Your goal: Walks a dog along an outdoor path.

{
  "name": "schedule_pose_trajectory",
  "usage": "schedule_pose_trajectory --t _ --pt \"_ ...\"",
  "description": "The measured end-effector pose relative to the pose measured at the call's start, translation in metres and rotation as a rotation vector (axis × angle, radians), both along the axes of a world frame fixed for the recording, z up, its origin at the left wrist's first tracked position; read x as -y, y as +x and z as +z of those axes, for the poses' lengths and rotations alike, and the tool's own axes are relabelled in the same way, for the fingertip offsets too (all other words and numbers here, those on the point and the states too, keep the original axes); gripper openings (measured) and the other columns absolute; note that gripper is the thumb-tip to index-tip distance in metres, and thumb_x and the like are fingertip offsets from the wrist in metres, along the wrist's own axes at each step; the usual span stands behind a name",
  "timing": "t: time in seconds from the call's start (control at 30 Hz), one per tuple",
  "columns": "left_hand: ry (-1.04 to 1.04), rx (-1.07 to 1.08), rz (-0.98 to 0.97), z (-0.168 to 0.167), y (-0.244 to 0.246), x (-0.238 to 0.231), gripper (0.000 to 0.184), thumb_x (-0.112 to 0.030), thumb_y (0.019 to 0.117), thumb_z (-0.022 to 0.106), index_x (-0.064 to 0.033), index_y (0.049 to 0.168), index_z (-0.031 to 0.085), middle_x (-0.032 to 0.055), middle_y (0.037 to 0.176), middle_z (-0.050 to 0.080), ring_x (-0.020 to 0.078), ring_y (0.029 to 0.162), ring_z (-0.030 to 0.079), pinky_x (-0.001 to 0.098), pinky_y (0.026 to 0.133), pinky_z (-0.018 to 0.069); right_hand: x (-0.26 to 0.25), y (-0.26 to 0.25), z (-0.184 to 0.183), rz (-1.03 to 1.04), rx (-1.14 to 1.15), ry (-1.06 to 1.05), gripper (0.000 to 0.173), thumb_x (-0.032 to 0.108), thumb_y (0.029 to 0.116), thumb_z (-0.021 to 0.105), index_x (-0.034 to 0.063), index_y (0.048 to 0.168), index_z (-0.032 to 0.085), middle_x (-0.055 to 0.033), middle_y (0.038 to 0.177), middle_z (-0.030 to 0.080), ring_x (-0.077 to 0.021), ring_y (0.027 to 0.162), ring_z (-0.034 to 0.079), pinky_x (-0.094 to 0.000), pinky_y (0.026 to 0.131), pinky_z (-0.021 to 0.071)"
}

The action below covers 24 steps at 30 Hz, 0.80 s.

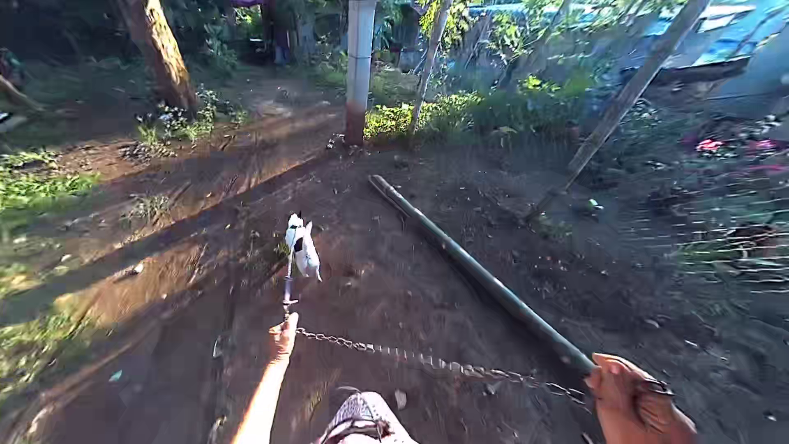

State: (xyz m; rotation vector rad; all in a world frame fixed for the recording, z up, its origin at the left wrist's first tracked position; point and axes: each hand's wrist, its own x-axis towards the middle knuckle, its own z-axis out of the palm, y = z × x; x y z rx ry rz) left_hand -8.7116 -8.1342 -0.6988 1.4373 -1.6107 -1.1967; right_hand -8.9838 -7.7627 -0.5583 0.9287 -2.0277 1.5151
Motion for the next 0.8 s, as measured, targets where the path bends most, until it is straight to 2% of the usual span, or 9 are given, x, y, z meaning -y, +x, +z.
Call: schedule_pose_trajectory --t 0.17,0.23,0.27,0.33,0.4,0.47,0.57,0.7,0.8 --pt "0.07 -0.003 -0.121 -0.048 -0.09 0.147 0.038 -0.018 0.1048 0.054 0.0089 0.08 0.064 0.0034 0.066 0.053 0.0055 0.061 0.047 0.0277 0.065 0.0446 0.185 -0.095 -0.025 -0.058 -0.029 -0.13 0.02 0.0 0.1005 0.046 -0.0107 0.093 0.062 0.0145 0.08 0.064 0.0127 0.07 0.06 -0.0121 0.069 0.0538" --pt "0.087 -0.048 -0.013 -0.072 -0.12 0.204 0.039 -0.018 0.1055 0.055 0.0156 0.088 0.065 0.0135 0.073 0.061 0.0126 0.069 0.054 0.0351 0.073 0.0483 0.276 -0.133 -0.042 -0.026 -0.051 -0.141 0.02 0.001 0.1011 0.047 -0.0044 0.093 0.065 0.0175 0.081 0.066 0.0135 0.071 0.061 -0.0115 0.068 0.0541" --pt "0.083 -0.134 0.089 -0.07 -0.127 0.254 0.039 -0.02 0.1066 0.053 0.0174 0.1 0.064 0.0168 0.081 0.063 0.0156 0.075 0.056 0.0375 0.077 0.0507 0.328 -0.152 -0.047 0.027 -0.066 -0.12 0.021 0.003 0.1024 0.049 -0.0071 0.095 0.066 0.0117 0.084 0.067 0.0116 0.072 0.061 -0.0127 0.068 0.0545" --pt "0.105 -0.241 0.201 -0.042 -0.139 0.349 0.038 -0.026 0.1098 0.045 0.0099 0.116 0.059 0.0049 0.086 0.055 0.0058 0.075 0.052 0.0251 0.074 0.0487 0.42 -0.172 -0.051 0.133 -0.141 0.033 0.032 0.016 0.1059 0.053 -0.0113 0.099 0.068 -0.0064 0.081 0.07 0.0044 0.069 0.062 -0.0155 0.067 0.0538" --pt "0.104 -0.285 0.217 -0.015 -0.17 0.429 0.03 -0.023 0.1078 0.051 0.0055 0.104 0.06 -0.0013 0.077 0.051 0.003 0.066 0.049 0.0226 0.068 0.0467 0.511 -0.193 -0.037 0.247 -0.225 0.129 0.036 0.025 0.1077 0.052 -0.0072 0.102 0.068 -0.0123 0.077 0.069 -0.0001 0.067 0.064 -0.0157 0.066 0.0531" --pt "0.101 -0.204 0.142 -0.012 -0.204 0.488 0.029 -0.021 0.106 0.054 0.0002 0.087 0.059 -0.0034 0.069 0.049 0.0015 0.062 0.048 0.0208 0.064 0.0458 0.593 -0.214 -0.024 0.344 -0.248 0.094 0.03 0.028 0.1083 0.052 0.0018 0.108 0.067 -0.0044 0.082 0.07 0.005 0.073 0.064 -0.0119 0.07 0.0527" --pt "0.112 -0.037 -0.011 -0.041 -0.252 0.574 0.039 -0.02 0.1052 0.056 0.0161 0.094 0.066 0.0192 0.081 0.063 0.0193 0.078 0.055 0.0413 0.08 0.048 0.702 -0.251 -0.024 0.345 -0.271 -0.013 0.022 0.026 0.1084 0.053 0.0094 0.114 0.067 0.0035 0.088 0.07 0.0092 0.076 0.063 -0.0096 0.071 0.0519" --pt "0.071 0.069 -0.268 -0.058 -0.31 0.72 0.048 -0.023 0.105 0.053 -0.001 0.062 0.053 -0.0035 0.056 0.04 0.006 0.053 0.04 0.0293 0.058 0.0404 0.833 -0.299 -0.061 0.213 -0.289 -0.078 0.023 0.023 0.1089 0.051 0.0064 0.112 0.067 0.0054 0.088 0.069 0.0105 0.073 0.06 -0.0093 0.07 0.0503" --pt "0.079 0.062 -0.331 -0.044 -0.351 0.834 0.048 -0.021 0.1039 0.055 -0.007 0.059 0.048 -0.0073 0.051 0.037 0.0027 0.047 0.037 0.0254 0.051 0.0377 0.938 -0.335 -0.07 0.122 -0.192 -0.13 0.022 0.019 0.1074 0.052 0.0038 0.106 0.069 0.0136 0.088 0.069 0.0165 0.075 0.057 -0.006 0.071 0.0489"
